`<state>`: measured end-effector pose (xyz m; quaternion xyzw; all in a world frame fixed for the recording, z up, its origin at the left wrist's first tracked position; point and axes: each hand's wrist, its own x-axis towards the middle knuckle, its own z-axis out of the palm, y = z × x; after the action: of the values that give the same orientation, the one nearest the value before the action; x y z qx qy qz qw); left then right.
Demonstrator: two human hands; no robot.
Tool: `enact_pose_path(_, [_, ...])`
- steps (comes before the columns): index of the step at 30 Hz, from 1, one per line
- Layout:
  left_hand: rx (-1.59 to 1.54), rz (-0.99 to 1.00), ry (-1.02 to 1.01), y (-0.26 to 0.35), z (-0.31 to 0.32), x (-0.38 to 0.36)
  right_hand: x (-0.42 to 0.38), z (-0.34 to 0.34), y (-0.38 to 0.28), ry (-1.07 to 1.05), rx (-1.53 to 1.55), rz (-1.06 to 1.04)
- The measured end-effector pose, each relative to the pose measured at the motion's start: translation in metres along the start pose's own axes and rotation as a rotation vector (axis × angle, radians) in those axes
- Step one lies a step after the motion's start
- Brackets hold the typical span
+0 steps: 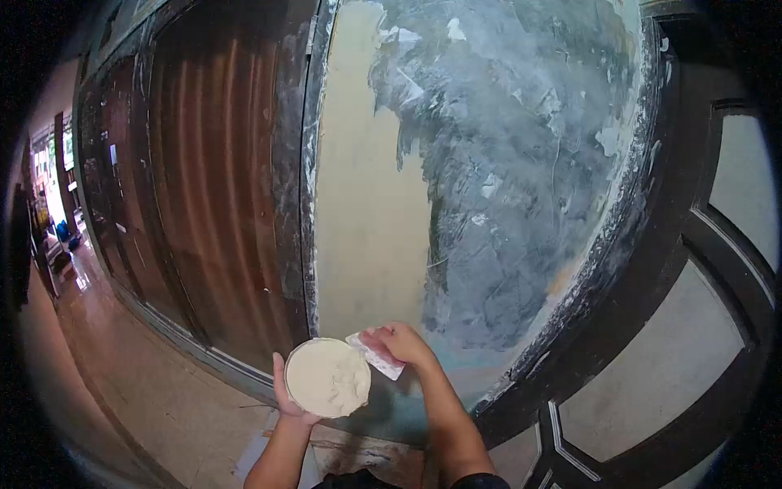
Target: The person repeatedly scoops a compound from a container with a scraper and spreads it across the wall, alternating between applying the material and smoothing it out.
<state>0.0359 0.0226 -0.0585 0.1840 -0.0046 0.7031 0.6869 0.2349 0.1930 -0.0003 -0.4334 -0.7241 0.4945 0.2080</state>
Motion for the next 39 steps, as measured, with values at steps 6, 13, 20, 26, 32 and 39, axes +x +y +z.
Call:
enact_pose_path(6, [0.033, 0.058, 0.010, 0.011, 0.002, 0.009, -0.013, 0.004, 0.043, 0.648, -0.169, -0.188])
enact_pose_path(13, [0.064, 0.036, 0.086, 0.015, 0.014, 0.040, -0.052, 0.011, -0.004, 0.895, -0.146, -0.465])
enact_pose_path(20, [0.026, -0.061, 0.003, 0.011, 0.027, 0.068, -0.087, -0.008, -0.013, 0.871, -0.340, -0.710])
enact_pose_path(26, [0.005, -0.087, 0.029, 0.011, 0.038, 0.065, -0.135, -0.034, -0.028, 0.832, -0.589, -0.778])
enact_pose_path(32, [0.036, -0.132, 0.004, -0.004, 0.041, 0.059, -0.156, -0.028, -0.038, 0.731, -0.718, -0.822])
enact_pose_path(39, [0.026, -0.228, -0.079, -0.016, 0.048, 0.060, -0.169, -0.015, -0.042, 0.615, -0.690, -0.788])
